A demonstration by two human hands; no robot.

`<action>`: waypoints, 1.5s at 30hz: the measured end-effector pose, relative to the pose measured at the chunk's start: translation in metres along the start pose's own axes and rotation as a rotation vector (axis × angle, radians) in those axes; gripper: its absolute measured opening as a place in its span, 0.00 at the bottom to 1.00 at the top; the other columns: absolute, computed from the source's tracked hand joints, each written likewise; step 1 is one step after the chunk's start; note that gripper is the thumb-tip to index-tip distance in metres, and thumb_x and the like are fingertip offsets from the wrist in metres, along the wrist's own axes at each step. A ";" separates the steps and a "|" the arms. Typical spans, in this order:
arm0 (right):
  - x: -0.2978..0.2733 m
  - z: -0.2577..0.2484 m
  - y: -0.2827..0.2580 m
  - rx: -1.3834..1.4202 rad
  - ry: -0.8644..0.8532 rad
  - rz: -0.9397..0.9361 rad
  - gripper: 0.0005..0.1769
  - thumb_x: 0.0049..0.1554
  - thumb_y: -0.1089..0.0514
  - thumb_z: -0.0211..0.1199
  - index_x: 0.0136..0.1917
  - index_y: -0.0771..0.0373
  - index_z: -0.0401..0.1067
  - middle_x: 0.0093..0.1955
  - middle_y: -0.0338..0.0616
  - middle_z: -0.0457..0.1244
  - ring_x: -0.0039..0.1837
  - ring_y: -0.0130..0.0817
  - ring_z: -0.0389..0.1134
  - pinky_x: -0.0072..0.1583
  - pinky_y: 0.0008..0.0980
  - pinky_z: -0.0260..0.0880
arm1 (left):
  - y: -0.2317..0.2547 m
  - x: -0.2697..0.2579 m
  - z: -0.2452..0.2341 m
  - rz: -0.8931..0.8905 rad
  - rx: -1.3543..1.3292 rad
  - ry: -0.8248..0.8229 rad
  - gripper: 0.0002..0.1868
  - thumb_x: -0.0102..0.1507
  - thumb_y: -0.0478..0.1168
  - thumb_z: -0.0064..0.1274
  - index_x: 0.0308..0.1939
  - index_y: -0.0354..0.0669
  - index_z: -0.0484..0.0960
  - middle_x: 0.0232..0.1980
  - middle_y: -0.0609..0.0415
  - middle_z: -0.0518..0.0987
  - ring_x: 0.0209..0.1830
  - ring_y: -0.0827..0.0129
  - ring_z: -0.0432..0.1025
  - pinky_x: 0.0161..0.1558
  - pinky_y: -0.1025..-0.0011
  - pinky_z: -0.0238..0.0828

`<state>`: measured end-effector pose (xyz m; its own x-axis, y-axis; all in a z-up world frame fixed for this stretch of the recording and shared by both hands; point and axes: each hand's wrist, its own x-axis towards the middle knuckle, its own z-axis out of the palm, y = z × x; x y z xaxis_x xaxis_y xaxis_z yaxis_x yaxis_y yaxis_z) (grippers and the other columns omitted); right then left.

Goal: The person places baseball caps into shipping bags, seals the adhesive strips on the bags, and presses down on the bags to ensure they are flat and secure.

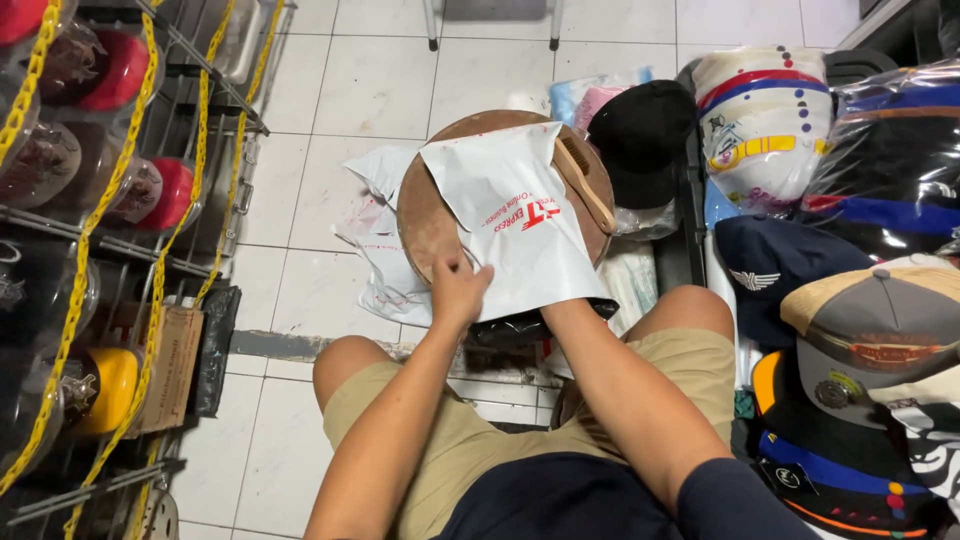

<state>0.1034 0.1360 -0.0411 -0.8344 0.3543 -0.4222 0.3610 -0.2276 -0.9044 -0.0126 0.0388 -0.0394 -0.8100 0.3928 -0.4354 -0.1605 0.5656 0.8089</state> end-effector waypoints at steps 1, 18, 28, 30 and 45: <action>-0.002 0.000 -0.001 -0.015 -0.011 0.014 0.08 0.59 0.60 0.58 0.40 0.65 0.72 0.34 0.48 0.61 0.36 0.35 0.57 0.41 0.33 0.58 | -0.014 -0.005 -0.003 -0.031 0.007 -0.089 0.43 0.56 0.47 0.68 0.70 0.35 0.65 0.69 0.33 0.68 0.72 0.44 0.65 0.69 0.55 0.65; -0.066 -0.026 -0.015 -0.335 -0.423 0.176 0.10 0.56 0.58 0.64 0.39 0.68 0.76 0.29 0.48 0.65 0.31 0.32 0.60 0.35 0.27 0.61 | -0.083 0.056 -0.026 -0.066 0.176 0.076 0.24 0.55 0.43 0.59 0.57 0.47 0.79 0.48 0.43 0.83 0.55 0.49 0.77 0.54 0.56 0.76; 0.011 -0.122 0.038 -0.660 0.636 0.141 0.25 0.57 0.31 0.62 0.52 0.50 0.82 0.50 0.46 0.72 0.60 0.54 0.71 0.59 0.49 0.72 | -0.001 0.041 -0.031 0.012 0.343 0.085 0.31 0.60 0.53 0.62 0.63 0.45 0.74 0.49 0.51 0.85 0.58 0.54 0.77 0.57 0.55 0.75; 0.015 -0.102 0.020 -0.680 0.631 0.163 0.24 0.54 0.32 0.65 0.49 0.52 0.82 0.47 0.47 0.72 0.57 0.54 0.72 0.57 0.47 0.73 | -0.014 0.057 -0.023 0.007 0.309 0.095 0.31 0.59 0.52 0.63 0.62 0.46 0.75 0.49 0.51 0.85 0.59 0.54 0.77 0.58 0.55 0.75; 0.014 -0.082 0.012 -0.909 0.851 -0.233 0.11 0.52 0.58 0.67 0.50 0.61 0.75 0.46 0.52 0.65 0.54 0.57 0.70 0.54 0.50 0.71 | -0.019 0.035 -0.036 0.500 0.421 0.346 0.16 0.64 0.34 0.50 0.56 0.47 0.74 0.48 0.51 0.80 0.56 0.50 0.74 0.59 0.54 0.70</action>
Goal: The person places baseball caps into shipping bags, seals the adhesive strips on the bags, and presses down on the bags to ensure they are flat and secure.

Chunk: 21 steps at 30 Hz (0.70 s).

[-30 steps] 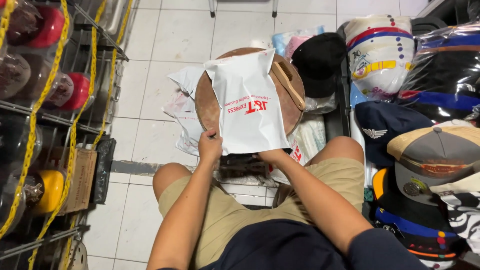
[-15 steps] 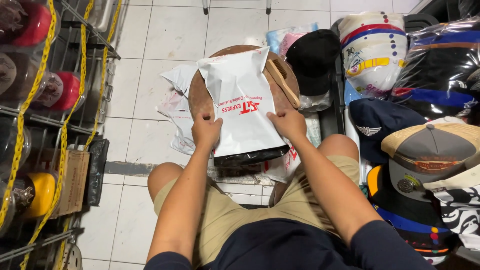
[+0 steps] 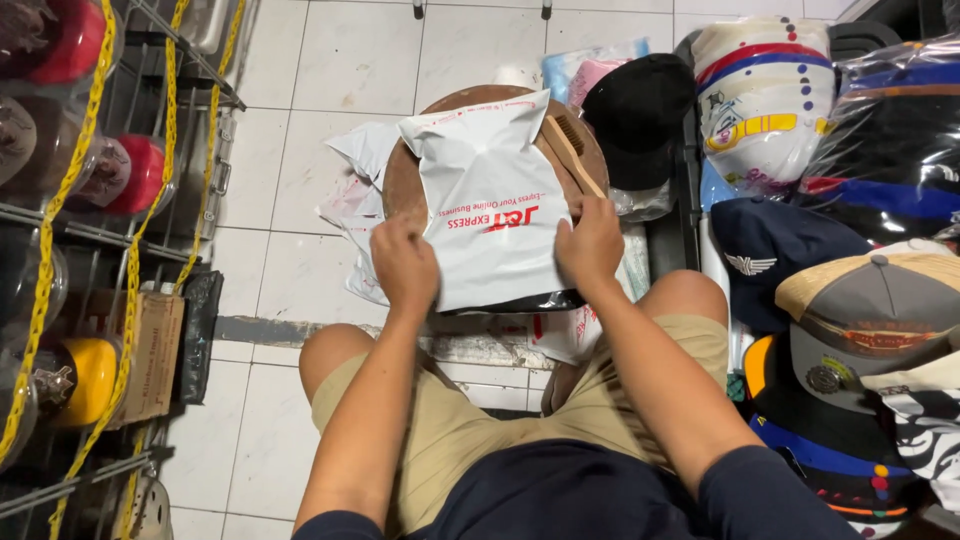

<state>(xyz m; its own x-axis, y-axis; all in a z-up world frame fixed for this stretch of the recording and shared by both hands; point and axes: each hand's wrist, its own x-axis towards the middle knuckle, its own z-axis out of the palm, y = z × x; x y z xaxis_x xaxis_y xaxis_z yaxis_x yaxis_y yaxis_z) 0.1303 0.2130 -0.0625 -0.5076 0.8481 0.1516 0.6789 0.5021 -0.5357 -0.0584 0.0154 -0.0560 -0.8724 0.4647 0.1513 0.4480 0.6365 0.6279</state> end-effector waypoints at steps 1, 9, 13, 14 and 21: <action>-0.007 -0.006 -0.013 0.045 0.271 -0.321 0.17 0.49 0.68 0.68 0.52 0.66 0.71 0.47 0.50 0.60 0.52 0.55 0.67 0.52 0.47 0.70 | 0.003 -0.003 -0.001 0.450 0.082 0.161 0.17 0.61 0.29 0.52 0.53 0.46 0.75 0.48 0.49 0.74 0.54 0.50 0.72 0.55 0.57 0.70; -0.020 -0.001 -0.043 -0.051 -0.430 -0.455 0.45 0.60 0.49 0.63 0.83 0.64 0.48 0.82 0.73 0.41 0.82 0.70 0.40 0.76 0.63 0.43 | 0.000 -0.016 0.010 0.753 0.404 -0.469 0.41 0.68 0.68 0.34 0.81 0.56 0.55 0.83 0.45 0.53 0.83 0.50 0.46 0.78 0.49 0.41; -0.003 -0.007 -0.057 -0.096 -0.548 -0.412 0.41 0.65 0.50 0.54 0.84 0.61 0.43 0.84 0.72 0.37 0.84 0.66 0.35 0.79 0.62 0.38 | 0.007 -0.010 0.016 0.549 0.527 -0.653 0.44 0.65 0.77 0.20 0.82 0.71 0.44 0.86 0.48 0.39 0.86 0.54 0.33 0.81 0.47 0.29; -0.001 -0.007 -0.059 -0.098 -0.547 -0.414 0.41 0.65 0.50 0.54 0.84 0.61 0.43 0.84 0.72 0.37 0.84 0.66 0.35 0.79 0.62 0.38 | 0.006 -0.008 0.017 0.548 0.526 -0.649 0.44 0.65 0.77 0.20 0.82 0.71 0.44 0.86 0.48 0.39 0.86 0.54 0.33 0.81 0.47 0.29; -0.005 0.015 -0.011 -0.319 -0.564 -0.394 0.50 0.62 0.26 0.44 0.85 0.53 0.39 0.87 0.55 0.33 0.87 0.51 0.32 0.81 0.57 0.32 | -0.020 -0.006 0.019 0.529 0.488 -0.623 0.49 0.63 0.81 0.17 0.82 0.65 0.46 0.86 0.52 0.40 0.86 0.55 0.33 0.81 0.48 0.27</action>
<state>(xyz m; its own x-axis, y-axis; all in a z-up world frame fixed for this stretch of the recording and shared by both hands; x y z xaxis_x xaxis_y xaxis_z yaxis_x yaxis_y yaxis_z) 0.1170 0.2005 -0.0699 -0.8808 0.4235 -0.2116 0.4678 0.8474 -0.2510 -0.0586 0.0119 -0.0836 -0.3351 0.9212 -0.1976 0.9100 0.3708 0.1853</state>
